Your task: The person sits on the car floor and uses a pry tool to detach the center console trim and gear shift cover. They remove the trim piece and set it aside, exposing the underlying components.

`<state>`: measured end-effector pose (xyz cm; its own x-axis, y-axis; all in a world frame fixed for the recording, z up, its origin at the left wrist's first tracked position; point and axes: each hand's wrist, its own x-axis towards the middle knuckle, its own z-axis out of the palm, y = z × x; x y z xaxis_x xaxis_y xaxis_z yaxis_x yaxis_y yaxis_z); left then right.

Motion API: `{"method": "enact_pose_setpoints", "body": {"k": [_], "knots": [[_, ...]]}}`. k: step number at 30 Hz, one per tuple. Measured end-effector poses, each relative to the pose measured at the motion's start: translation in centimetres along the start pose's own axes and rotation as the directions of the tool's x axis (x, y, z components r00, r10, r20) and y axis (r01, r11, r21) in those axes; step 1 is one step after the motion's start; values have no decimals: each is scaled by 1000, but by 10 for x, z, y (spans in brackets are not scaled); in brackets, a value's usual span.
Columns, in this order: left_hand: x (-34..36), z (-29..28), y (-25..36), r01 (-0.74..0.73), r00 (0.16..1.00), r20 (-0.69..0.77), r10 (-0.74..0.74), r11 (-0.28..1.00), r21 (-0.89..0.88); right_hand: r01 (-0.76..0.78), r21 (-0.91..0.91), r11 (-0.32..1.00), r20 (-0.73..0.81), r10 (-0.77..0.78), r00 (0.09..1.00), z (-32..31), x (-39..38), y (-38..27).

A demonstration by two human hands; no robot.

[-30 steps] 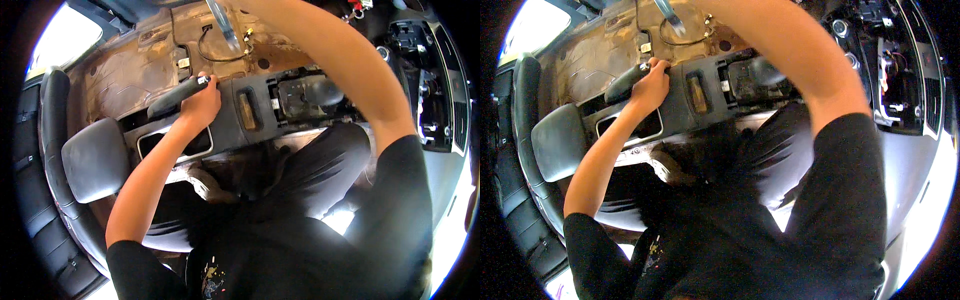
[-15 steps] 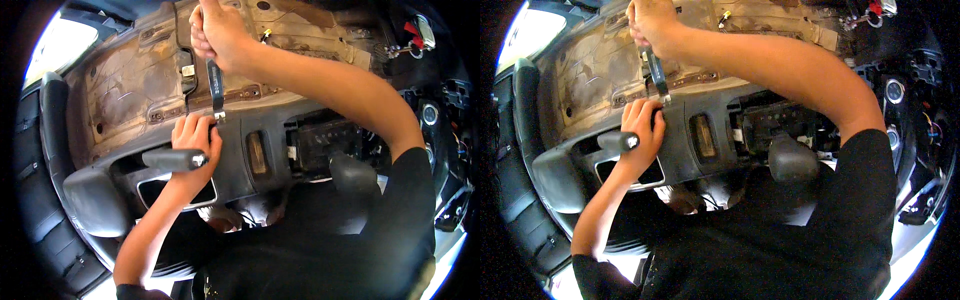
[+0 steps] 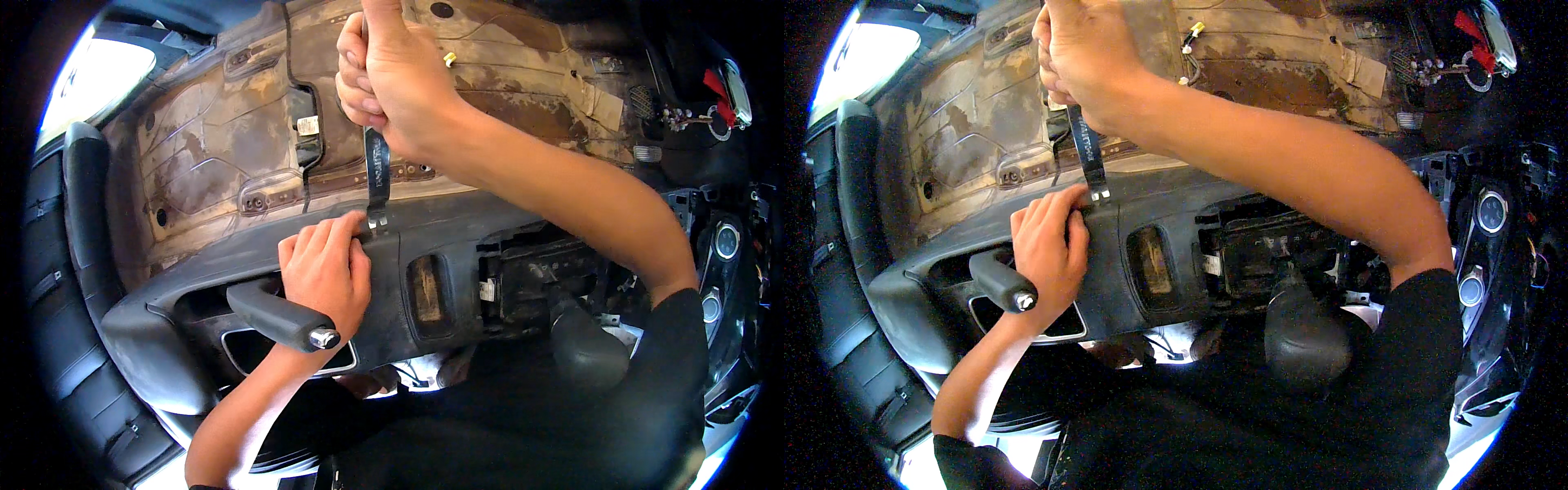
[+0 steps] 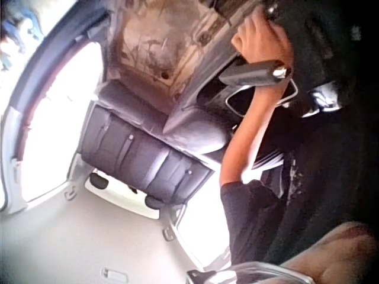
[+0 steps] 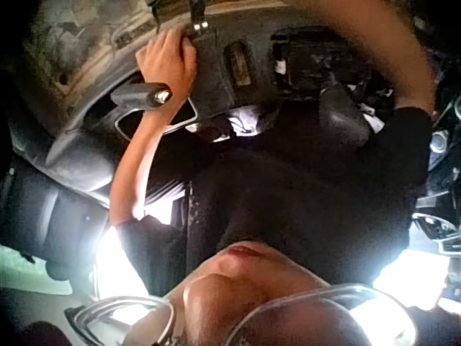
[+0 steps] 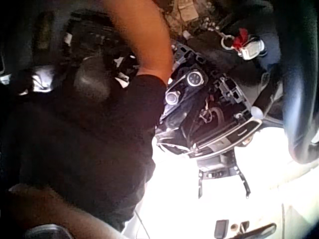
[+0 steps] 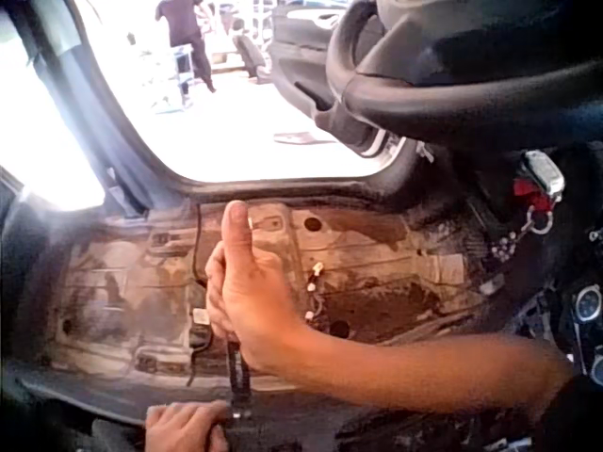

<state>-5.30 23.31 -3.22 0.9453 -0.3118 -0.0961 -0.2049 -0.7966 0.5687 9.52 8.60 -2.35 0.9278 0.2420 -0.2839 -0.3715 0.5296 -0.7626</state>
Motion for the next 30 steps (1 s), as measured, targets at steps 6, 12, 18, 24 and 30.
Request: {"method": "enact_pose_setpoints", "body": {"k": [6, 12, 18, 24, 30], "knots": [[-3, 9, 3, 98, 995, -8, -99, 992, -80, -21, 52, 998, -57, 24, 998, 4, 8, 11], [-1, 6, 4, 124, 992, 39, -123, 992, -35, -7, 35, 999, -103, 11, 995, -7, 27, 25], [3, 6, 6, 191, 978, 92, -186, 980, -59, -37, 61, 997, -73, 41, 997, -1, 33, 32], [7, 7, 9, 215, 974, 87, -211, 976, -42, -167, 18, 986, -205, 167, 964, -22, 37, 37], [10, 5, 10, 273, 951, 153, -270, 962, -2, -252, 67, 965, -272, 261, 926, -30, 56, 58]]}}
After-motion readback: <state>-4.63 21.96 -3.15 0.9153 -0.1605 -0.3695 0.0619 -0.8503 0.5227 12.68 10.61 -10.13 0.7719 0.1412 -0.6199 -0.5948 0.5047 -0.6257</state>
